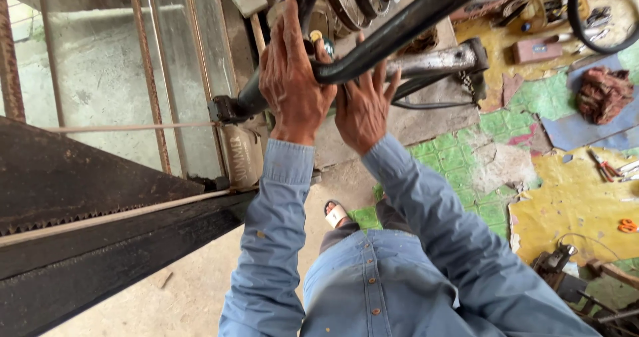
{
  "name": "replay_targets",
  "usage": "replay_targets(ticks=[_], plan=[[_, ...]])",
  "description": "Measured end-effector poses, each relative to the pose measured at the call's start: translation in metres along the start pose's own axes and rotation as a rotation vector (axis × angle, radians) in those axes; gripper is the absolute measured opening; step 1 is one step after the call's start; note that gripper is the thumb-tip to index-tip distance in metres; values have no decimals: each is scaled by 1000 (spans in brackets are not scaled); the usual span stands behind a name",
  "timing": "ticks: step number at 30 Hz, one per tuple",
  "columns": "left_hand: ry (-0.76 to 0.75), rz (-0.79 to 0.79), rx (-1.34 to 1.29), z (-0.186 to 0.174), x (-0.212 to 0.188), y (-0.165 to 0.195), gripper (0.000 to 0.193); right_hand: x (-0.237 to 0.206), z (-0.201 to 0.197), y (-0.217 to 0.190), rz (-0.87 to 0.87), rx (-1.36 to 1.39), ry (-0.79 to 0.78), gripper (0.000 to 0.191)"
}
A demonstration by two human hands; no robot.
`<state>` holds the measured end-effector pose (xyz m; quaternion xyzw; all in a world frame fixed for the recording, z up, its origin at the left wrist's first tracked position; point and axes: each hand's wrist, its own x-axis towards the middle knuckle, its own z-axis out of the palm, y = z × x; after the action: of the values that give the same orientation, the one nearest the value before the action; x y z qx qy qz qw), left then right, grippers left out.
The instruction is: The person wipes the bicycle frame with a cloth, focusing on the chainstay and seat tube areas. The person rotates the frame to access different sides and continues wiping along the tubes. The person does not use any tools and the frame remains in place throughout the clip.
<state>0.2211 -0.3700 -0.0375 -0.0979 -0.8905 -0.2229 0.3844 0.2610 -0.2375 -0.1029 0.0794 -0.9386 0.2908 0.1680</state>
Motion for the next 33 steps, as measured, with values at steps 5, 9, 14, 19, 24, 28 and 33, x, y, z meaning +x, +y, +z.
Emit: replay_targets(ticks=[5, 9, 14, 19, 24, 28, 33], plan=[[-43, -51, -1, 1, -2, 0, 57, -2, -2, -3, 6, 5, 18, 41], [-21, -16, 18, -1, -2, 1, 57, 3, 2, -3, -3, -44, 1, 43], [-11, -22, -27, -1, 0, 1, 56, 0, 2, 1, 33, -89, -48, 40], [-3, -24, 23, 1, 0, 1, 56, 4, 0, -4, 44, -36, -27, 42], [-14, -18, 10, 1, -1, -1, 58, -3, -5, -8, 28, -31, -14, 43], [-19, -20, 4, 1, -4, 1, 57, -1, -2, -3, 55, -87, -74, 39], [4, 8, 41, 3, -2, 0, 60, -2, 4, 0, 13, -3, 13, 43]])
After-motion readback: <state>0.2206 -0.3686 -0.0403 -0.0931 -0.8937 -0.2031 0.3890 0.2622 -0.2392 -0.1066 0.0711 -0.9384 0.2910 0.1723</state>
